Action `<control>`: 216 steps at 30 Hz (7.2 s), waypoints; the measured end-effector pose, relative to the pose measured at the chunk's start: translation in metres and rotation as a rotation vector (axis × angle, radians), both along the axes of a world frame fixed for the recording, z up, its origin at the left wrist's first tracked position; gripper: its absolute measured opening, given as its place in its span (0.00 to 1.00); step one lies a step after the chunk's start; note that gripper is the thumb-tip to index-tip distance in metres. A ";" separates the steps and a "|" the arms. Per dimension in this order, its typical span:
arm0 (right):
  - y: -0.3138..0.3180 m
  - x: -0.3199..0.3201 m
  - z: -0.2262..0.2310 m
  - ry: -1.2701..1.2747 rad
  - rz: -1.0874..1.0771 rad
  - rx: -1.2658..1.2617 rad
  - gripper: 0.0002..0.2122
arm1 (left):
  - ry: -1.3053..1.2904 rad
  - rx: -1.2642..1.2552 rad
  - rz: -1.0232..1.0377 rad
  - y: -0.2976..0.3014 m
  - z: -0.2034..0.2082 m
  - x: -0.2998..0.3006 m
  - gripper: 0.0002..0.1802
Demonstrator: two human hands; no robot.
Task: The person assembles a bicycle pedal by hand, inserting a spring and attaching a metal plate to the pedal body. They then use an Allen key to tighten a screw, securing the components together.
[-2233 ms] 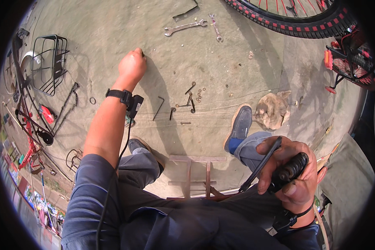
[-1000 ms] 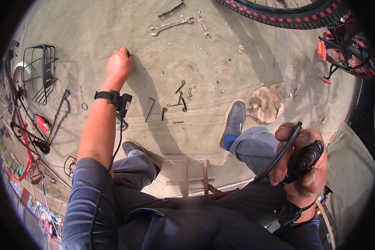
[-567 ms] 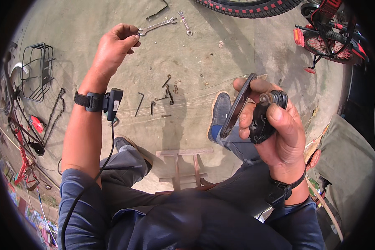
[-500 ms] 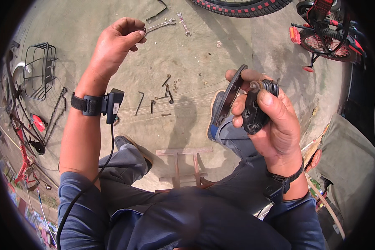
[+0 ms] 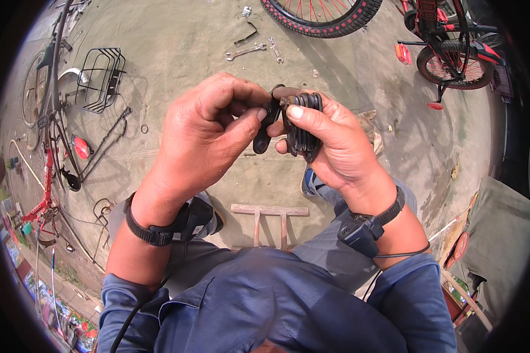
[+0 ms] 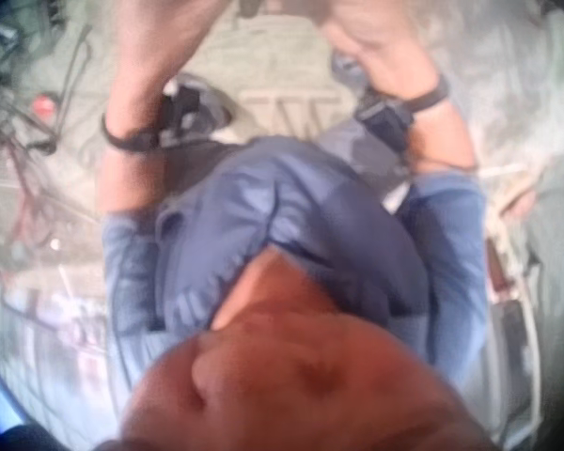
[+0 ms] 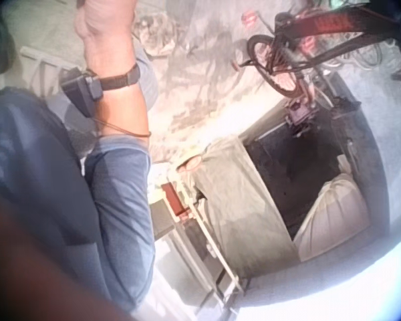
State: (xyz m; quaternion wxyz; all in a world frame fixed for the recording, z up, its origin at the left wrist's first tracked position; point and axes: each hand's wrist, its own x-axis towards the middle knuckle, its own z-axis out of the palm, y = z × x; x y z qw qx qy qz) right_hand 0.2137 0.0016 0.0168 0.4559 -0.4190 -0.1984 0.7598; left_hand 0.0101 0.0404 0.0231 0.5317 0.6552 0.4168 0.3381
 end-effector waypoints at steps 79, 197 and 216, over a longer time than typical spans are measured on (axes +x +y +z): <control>-0.003 0.006 0.005 0.100 0.235 0.172 0.26 | -0.692 -0.948 -0.113 -0.039 -0.011 -0.009 0.20; -0.018 -0.014 -0.016 0.030 0.025 0.153 0.15 | -0.188 -0.232 0.136 -0.068 -0.026 0.020 0.30; -0.018 -0.007 -0.004 -0.004 0.029 0.261 0.17 | -0.486 -0.712 0.081 -0.062 -0.023 0.016 0.29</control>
